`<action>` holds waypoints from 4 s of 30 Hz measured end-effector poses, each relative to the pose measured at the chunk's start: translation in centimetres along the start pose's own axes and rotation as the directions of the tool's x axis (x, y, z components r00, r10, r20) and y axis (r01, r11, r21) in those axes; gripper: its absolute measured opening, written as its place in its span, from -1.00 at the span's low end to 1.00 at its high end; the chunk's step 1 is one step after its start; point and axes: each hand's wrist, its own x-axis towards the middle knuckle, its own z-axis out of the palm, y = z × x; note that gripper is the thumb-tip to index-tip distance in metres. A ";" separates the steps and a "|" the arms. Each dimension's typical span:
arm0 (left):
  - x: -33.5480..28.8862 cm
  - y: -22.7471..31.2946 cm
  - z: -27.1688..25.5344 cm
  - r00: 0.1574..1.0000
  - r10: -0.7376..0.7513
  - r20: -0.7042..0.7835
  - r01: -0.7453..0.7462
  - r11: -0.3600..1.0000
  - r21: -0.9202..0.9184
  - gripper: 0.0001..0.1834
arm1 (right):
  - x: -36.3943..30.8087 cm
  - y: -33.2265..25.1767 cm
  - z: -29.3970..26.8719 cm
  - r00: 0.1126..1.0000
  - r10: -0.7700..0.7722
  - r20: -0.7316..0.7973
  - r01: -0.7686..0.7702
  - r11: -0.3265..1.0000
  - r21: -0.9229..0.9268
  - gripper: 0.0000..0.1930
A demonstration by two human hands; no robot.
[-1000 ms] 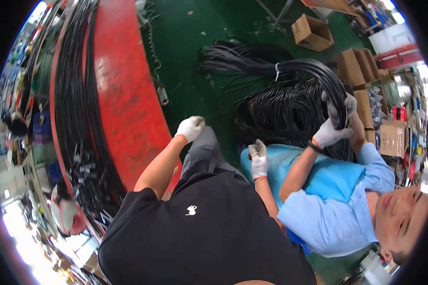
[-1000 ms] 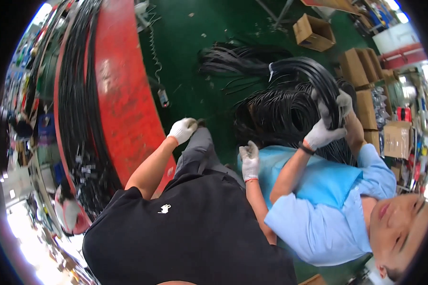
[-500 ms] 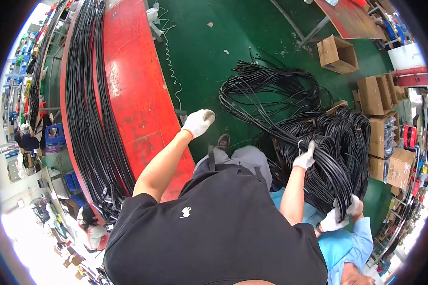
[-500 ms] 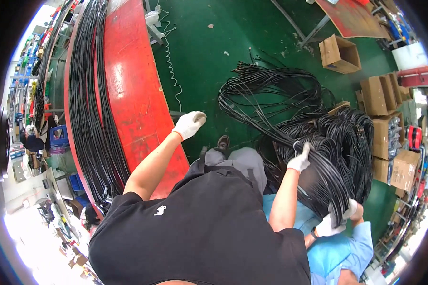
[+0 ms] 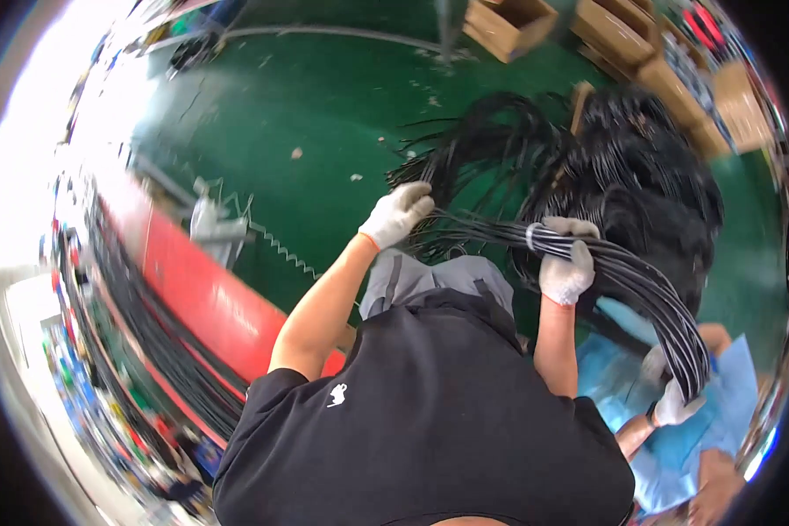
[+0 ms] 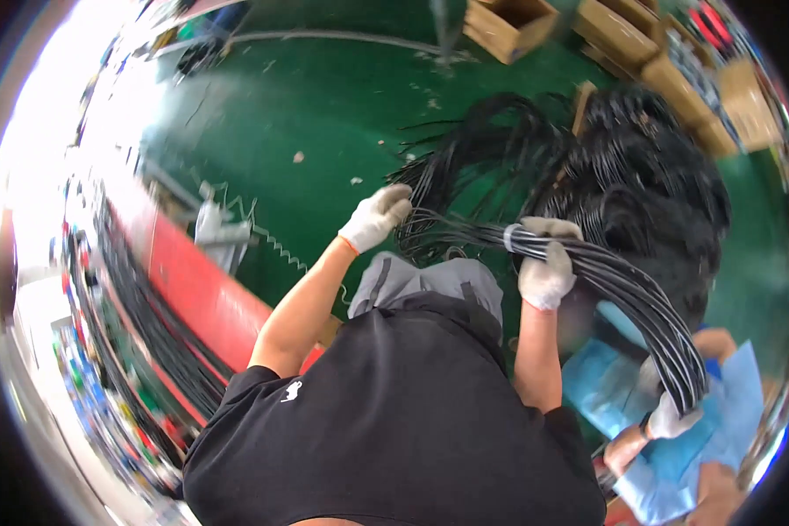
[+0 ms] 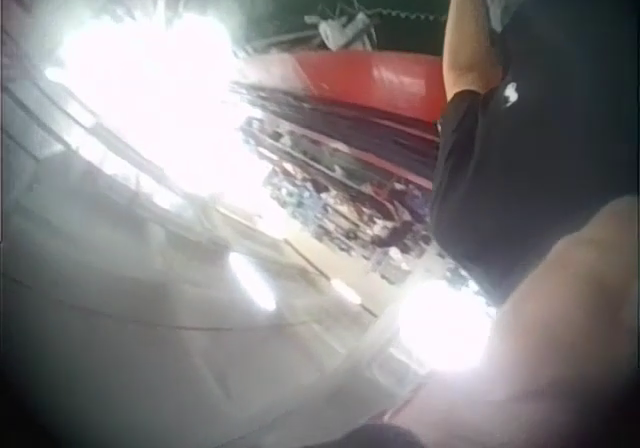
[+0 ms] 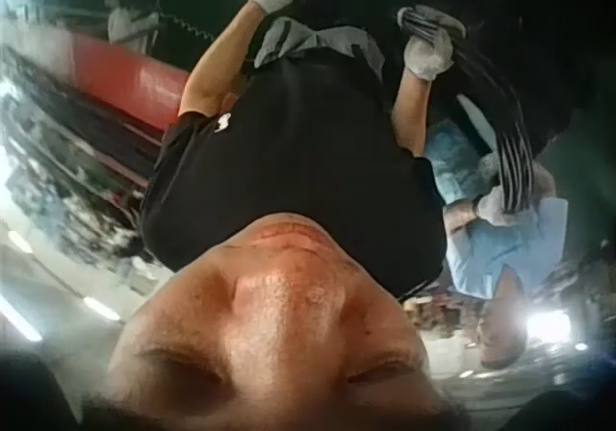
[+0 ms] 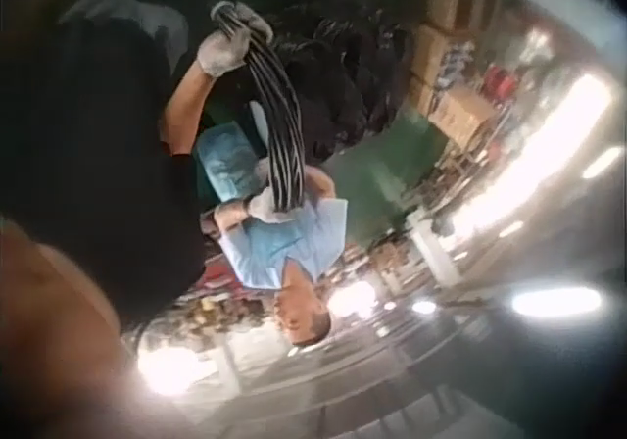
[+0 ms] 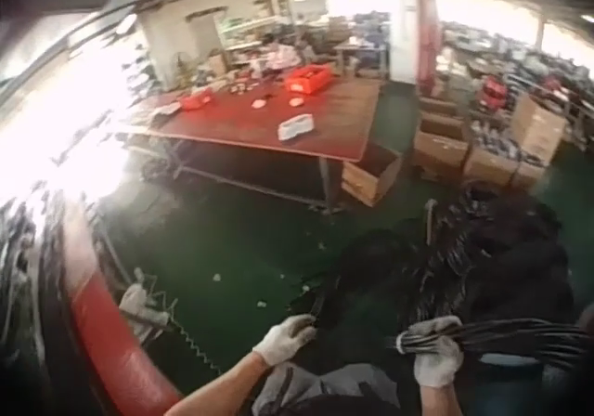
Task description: The person sorts and arranges bundles of black electrical cables on an industrial workbench by hand, wearing gloves.
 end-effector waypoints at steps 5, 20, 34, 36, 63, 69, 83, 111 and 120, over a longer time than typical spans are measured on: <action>12.9 7.3 -1.3 0.847 0.327 0.420 -0.256 0.942 -0.217 -0.25 | -1.2 -0.3 13.2 0.969 -0.240 0.059 0.231 0.964 0.133 -0.61; 1.9 5.1 -14.5 -0.822 -0.223 0.524 -0.059 0.949 0.310 -0.06 | -17.5 4.9 41.6 0.437 -0.738 -0.514 0.780 0.596 -0.191 -0.60; -19.8 5.4 -46.4 -0.720 -0.501 0.481 -0.364 0.862 0.353 -0.87 | -32.3 50.7 70.0 0.354 -0.659 -0.663 0.445 0.742 -0.501 0.58; -24.3 5.8 -50.0 -0.672 -0.566 0.478 -0.403 0.821 0.406 -0.79 | -29.0 54.7 71.2 0.368 -0.539 -0.758 0.088 0.832 -0.549 0.23; -3.2 -17.9 -67.7 -0.467 -0.840 -0.276 -0.881 0.470 0.063 -0.56 | -33.0 82.0 88.0 -0.739 -0.123 -0.663 0.621 -0.506 -0.598 -0.60; -7.9 -15.9 -79.4 -0.488 -0.870 0.070 -0.824 0.485 0.294 -0.67 | -22.3 85.5 100.7 -0.446 -0.438 -0.780 0.437 0.654 -0.617 -0.37; -21.7 -11.4 -85.0 -0.825 -0.426 -0.371 -0.554 0.738 0.385 -0.14 | -12.3 76.4 109.1 -0.253 -0.902 -0.350 0.332 0.259 -0.907 -0.77; -3.9 -7.3 -112.8 -0.777 -0.439 -0.451 -0.629 0.571 0.527 -0.83 | 2.2 96.1 112.2 -0.314 -0.461 -0.830 0.587 0.592 -0.551 -0.30; -17.9 -10.9 -130.5 -0.867 -0.361 -0.343 -0.497 0.576 0.649 -0.67 | 12.5 115.3 135.2 -0.699 -0.541 -0.468 0.401 0.245 -0.883 0.09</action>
